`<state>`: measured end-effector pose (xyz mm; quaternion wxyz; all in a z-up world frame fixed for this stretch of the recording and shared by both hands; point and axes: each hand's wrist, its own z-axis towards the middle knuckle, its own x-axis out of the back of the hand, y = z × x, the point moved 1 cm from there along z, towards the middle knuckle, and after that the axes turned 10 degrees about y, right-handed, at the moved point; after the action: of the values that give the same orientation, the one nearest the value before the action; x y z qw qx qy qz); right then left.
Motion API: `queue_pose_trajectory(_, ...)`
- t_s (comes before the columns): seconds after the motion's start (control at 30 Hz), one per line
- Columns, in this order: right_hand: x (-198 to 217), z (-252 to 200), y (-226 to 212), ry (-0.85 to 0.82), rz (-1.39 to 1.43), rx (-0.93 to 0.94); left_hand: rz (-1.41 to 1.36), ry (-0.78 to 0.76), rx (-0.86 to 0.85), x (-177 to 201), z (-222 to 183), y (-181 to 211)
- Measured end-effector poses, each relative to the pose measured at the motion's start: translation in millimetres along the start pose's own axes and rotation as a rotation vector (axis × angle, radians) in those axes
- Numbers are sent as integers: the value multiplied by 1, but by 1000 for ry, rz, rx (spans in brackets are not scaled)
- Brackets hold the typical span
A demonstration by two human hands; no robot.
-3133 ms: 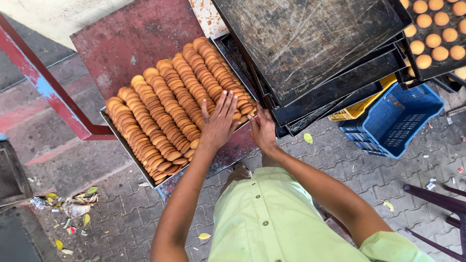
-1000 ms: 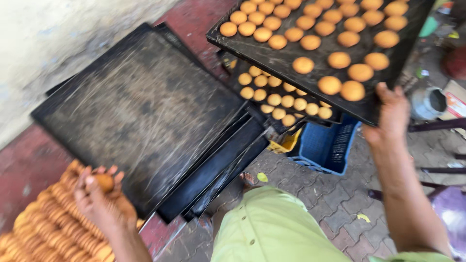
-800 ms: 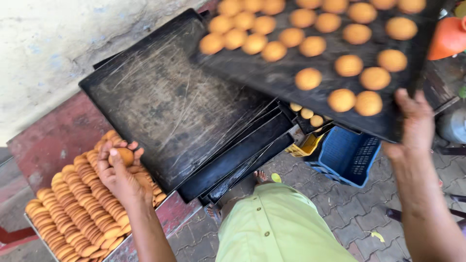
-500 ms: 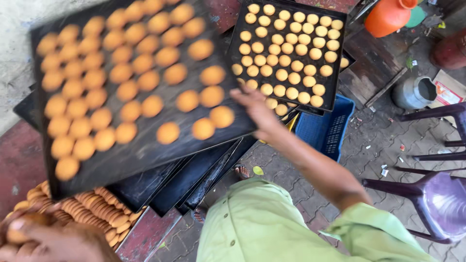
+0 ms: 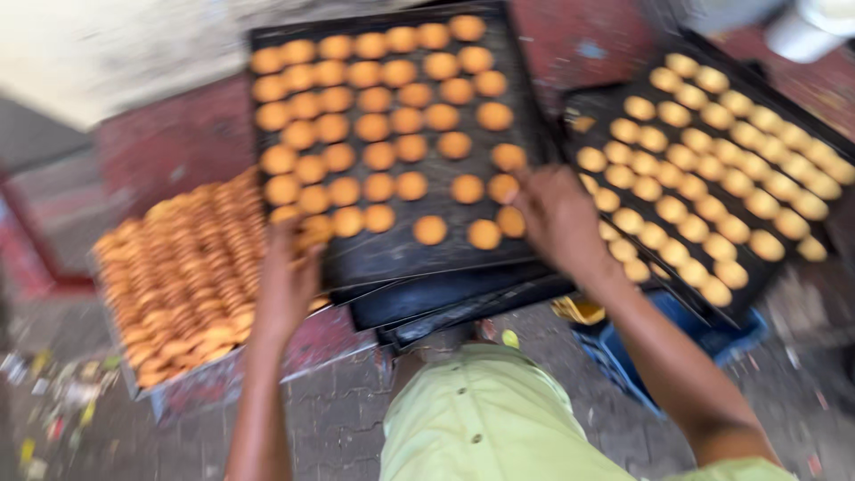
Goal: The person transfers biscuits from metal baking trays and stacks them in rows inside a rectangular container by hand, moving emptied baking trays aside.
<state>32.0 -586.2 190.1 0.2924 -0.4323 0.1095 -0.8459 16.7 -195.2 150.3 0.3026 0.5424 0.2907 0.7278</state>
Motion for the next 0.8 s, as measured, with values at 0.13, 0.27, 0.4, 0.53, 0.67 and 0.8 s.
queue_pose_trajectory(0.13, -56, -8, -63, -373, 173, 38, 85, -96, -175, -1, 24, 27)
queue_pose_trajectory(0.27, -100, -6, -61, -438, 83, 71, 504, -287, -146, -4, 30, 27)
queue_pose_trajectory(0.4, -108, 1, -62, -357, 103, 119, 609, -120, -281, 5, 26, 15)
queue_pose_trajectory(0.53, -126, 8, -89, -547, 246, -129, 678, 53, -408, 13, 21, 9)
queue_pose_trajectory(0.67, -149, 12, -122, -384, 170, -125, 732, -17, -327, 13, 14, 10)
queue_pose_trajectory(0.8, -147, 6, -137, -267, 19, -102, 722, 62, -396, 20, 9, 11)
